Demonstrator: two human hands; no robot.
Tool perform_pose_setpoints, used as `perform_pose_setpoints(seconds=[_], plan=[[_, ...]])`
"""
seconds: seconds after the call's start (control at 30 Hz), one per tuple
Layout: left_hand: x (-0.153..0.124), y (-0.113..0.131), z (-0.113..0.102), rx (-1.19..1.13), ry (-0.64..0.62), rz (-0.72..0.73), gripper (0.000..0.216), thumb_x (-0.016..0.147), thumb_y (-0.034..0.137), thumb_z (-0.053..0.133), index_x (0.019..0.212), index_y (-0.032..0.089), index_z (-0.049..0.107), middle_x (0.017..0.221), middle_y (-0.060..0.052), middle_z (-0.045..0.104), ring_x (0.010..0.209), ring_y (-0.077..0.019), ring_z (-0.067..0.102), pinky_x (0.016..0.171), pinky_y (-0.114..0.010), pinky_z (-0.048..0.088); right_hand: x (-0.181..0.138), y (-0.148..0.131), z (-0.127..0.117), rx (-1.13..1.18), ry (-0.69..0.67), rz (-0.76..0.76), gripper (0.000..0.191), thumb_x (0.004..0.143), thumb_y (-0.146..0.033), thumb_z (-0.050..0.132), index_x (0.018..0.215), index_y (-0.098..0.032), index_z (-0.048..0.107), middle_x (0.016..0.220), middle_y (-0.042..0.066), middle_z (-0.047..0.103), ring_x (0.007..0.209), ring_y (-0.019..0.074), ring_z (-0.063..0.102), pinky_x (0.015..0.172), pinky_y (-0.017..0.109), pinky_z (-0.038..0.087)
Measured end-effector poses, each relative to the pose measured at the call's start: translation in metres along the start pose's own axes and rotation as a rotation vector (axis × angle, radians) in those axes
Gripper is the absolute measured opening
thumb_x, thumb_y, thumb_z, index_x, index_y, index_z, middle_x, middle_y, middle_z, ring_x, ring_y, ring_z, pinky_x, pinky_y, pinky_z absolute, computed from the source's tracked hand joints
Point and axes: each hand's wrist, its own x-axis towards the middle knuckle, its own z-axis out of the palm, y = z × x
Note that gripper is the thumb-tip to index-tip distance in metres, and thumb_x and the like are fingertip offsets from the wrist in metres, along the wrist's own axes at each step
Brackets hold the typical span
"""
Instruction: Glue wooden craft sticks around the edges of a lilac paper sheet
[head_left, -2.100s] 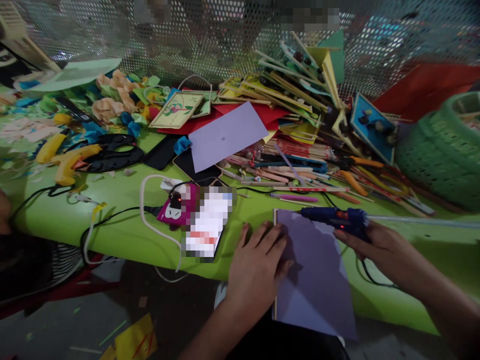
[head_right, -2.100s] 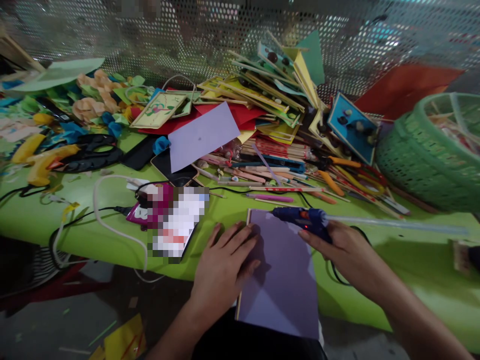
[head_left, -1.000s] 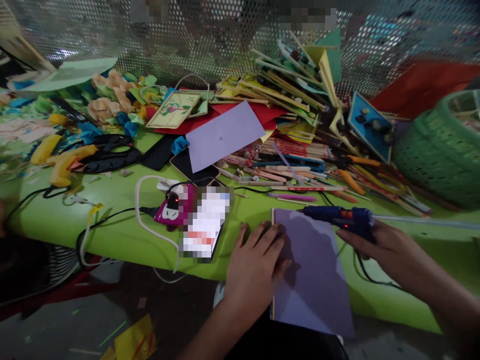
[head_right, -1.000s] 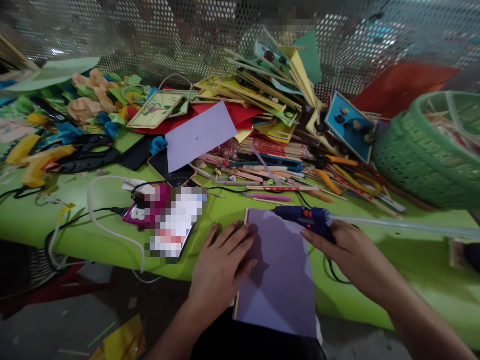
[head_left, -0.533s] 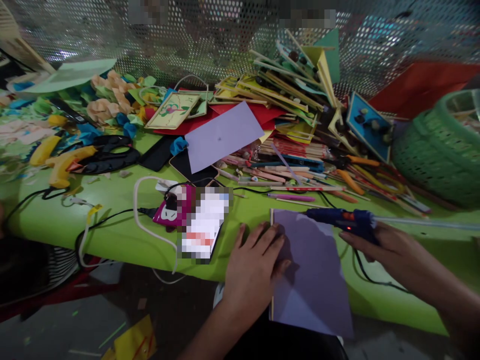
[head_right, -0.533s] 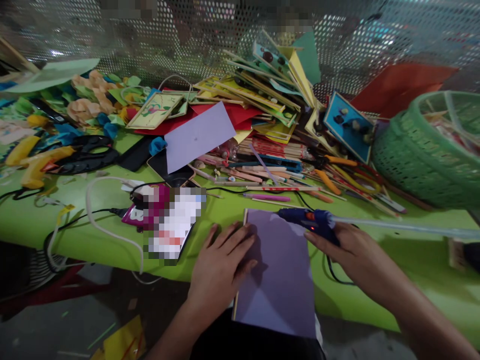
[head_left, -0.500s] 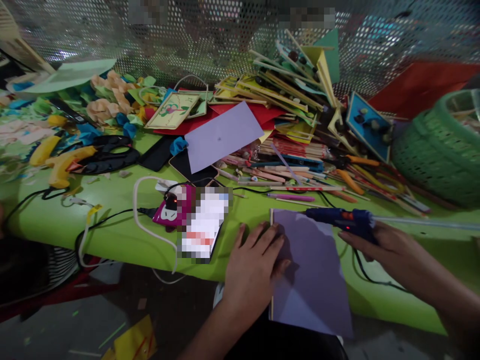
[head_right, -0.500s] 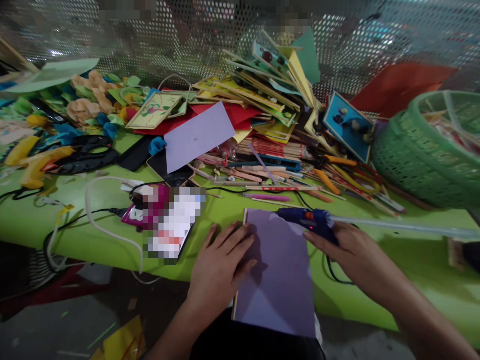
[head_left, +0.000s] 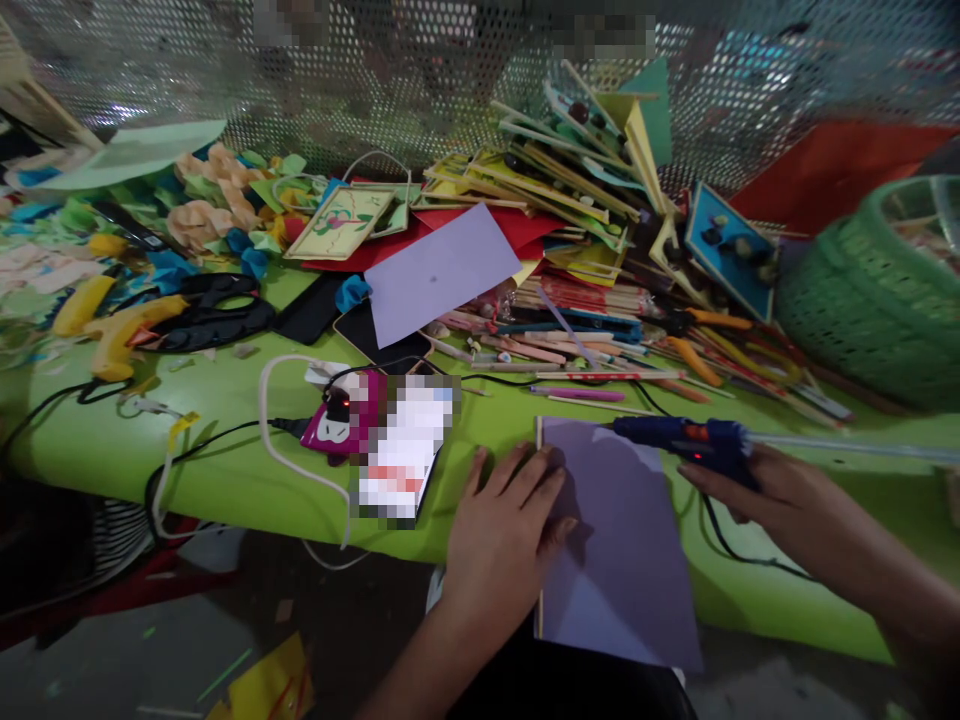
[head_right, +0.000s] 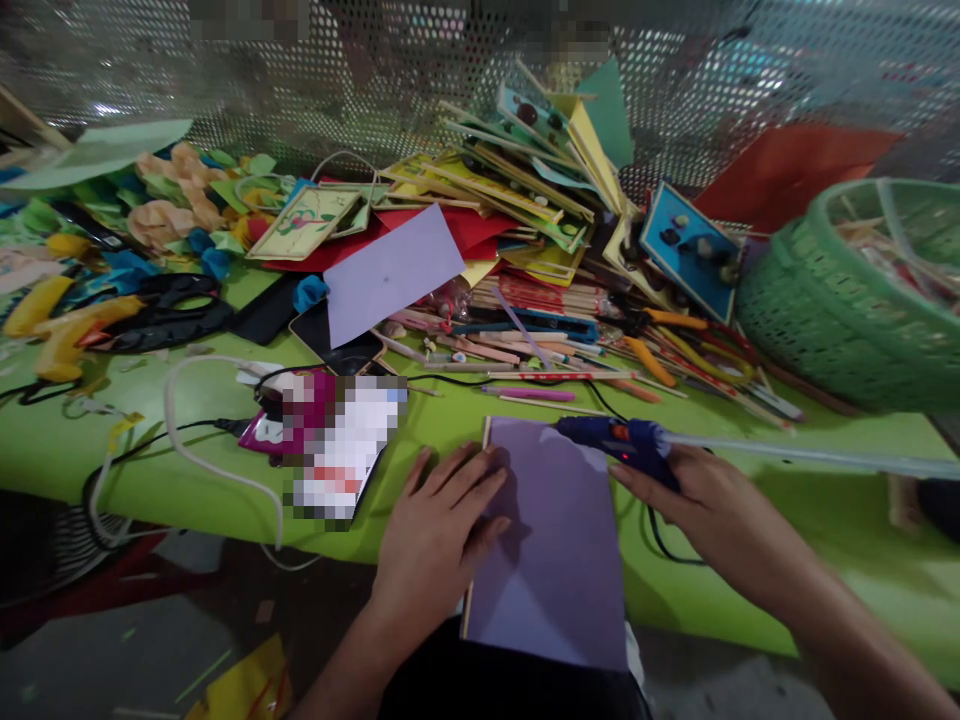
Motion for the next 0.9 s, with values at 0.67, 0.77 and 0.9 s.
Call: perform_pose_setpoints(seconds=[0.67,0.77,0.9], plan=[[0.0,0.001,0.0,0.015,-0.006,0.001,0.037,0.109,0.039,0.053,0.142,0.026,0.062,0.158,-0.002,0.058,0.149,-0.0276,0.051,0.125,-0.062,0.037,-0.004,0.007,0.002,-0.008,-0.021,0.065,0.063,0.079,-0.085,0.049,0.051,-0.029,0.049,0.047,0.001,0.053,0.047,0.0216,0.052,0.05,0.036,0.04],[0.0,0.0,-0.001,0.024,-0.01,0.001,0.037,0.109,0.039,0.052,0.142,0.027,0.062,0.158,-0.003,0.058,0.148,-0.028,0.051,0.125,-0.062,0.037,0.0,-0.002,0.002,0.0,-0.019,0.054,0.061,0.077,-0.085,0.05,0.051,-0.03,0.048,0.046,0.001,0.052,0.047,0.0227,0.053,0.052,0.038,0.042],[0.001,0.0,-0.002,0.025,-0.02,-0.008,0.037,0.109,0.04,0.051,0.142,0.027,0.061,0.158,-0.002,0.057,0.148,-0.0279,0.051,0.125,-0.063,0.036,0.0,-0.006,0.0,0.005,-0.034,0.039,0.06,0.077,-0.084,0.051,0.052,-0.03,0.049,0.047,0.001,0.051,0.048,0.0231,0.053,0.053,0.038,0.043]])
